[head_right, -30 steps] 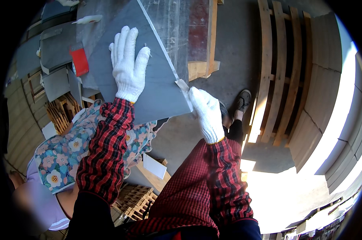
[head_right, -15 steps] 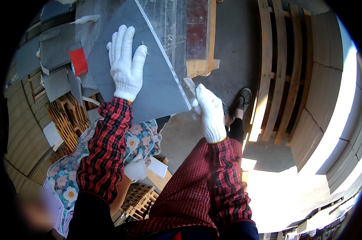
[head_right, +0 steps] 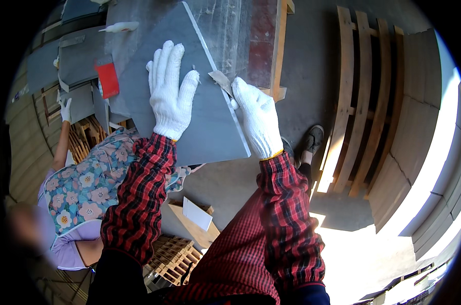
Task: The person uses a utility knife to score and cut a gray sheet on a workbench. They repeatedly score the edges and corners, then snap off small pieces to shape the sheet. A second person is visible nearby but not directly involved in the cutting.
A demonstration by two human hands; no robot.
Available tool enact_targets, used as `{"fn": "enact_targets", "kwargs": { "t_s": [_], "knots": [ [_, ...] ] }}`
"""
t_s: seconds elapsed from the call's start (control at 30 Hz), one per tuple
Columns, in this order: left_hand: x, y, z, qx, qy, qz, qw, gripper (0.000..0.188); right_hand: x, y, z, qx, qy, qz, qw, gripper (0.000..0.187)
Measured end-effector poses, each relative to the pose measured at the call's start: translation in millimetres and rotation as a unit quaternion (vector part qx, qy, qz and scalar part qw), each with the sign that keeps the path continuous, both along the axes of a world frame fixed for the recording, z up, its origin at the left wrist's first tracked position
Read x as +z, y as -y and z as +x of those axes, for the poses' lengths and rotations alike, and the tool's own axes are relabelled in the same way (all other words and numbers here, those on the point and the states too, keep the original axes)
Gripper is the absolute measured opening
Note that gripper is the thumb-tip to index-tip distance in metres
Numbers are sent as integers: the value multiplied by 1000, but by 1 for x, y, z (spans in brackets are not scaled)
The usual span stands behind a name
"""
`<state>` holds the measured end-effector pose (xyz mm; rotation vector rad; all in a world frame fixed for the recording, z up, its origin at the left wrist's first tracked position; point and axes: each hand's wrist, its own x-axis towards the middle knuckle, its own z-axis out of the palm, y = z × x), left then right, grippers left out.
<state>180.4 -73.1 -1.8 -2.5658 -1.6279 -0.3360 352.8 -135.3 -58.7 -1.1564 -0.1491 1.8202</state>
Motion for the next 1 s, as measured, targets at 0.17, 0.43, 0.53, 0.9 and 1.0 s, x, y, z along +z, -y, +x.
{"fn": "enact_targets", "kwargs": {
  "t_s": [0.17, 0.43, 0.53, 0.9, 1.0],
  "knots": [
    [0, 17, -5, -7, 21, 3, 1000, 57, 4, 26, -3, 0, 36, 15, 999, 31],
    [7, 29, -9, -6, 14, 10, 1000, 58, 3, 50, -10, 6, 22, 22, 999, 32],
    [7, 27, -13, -16, 15, 19, 1000, 58, 5, 51, -14, -5, 25, 23, 999, 31],
    [11, 27, -10, -9, 13, 10, 1000, 56, 6, 54, -15, -4, 34, 24, 999, 31],
    [12, 26, -8, -10, 6, 9, 1000, 56, 4, 53, -14, 3, 39, 30, 999, 32]
  ]
}}
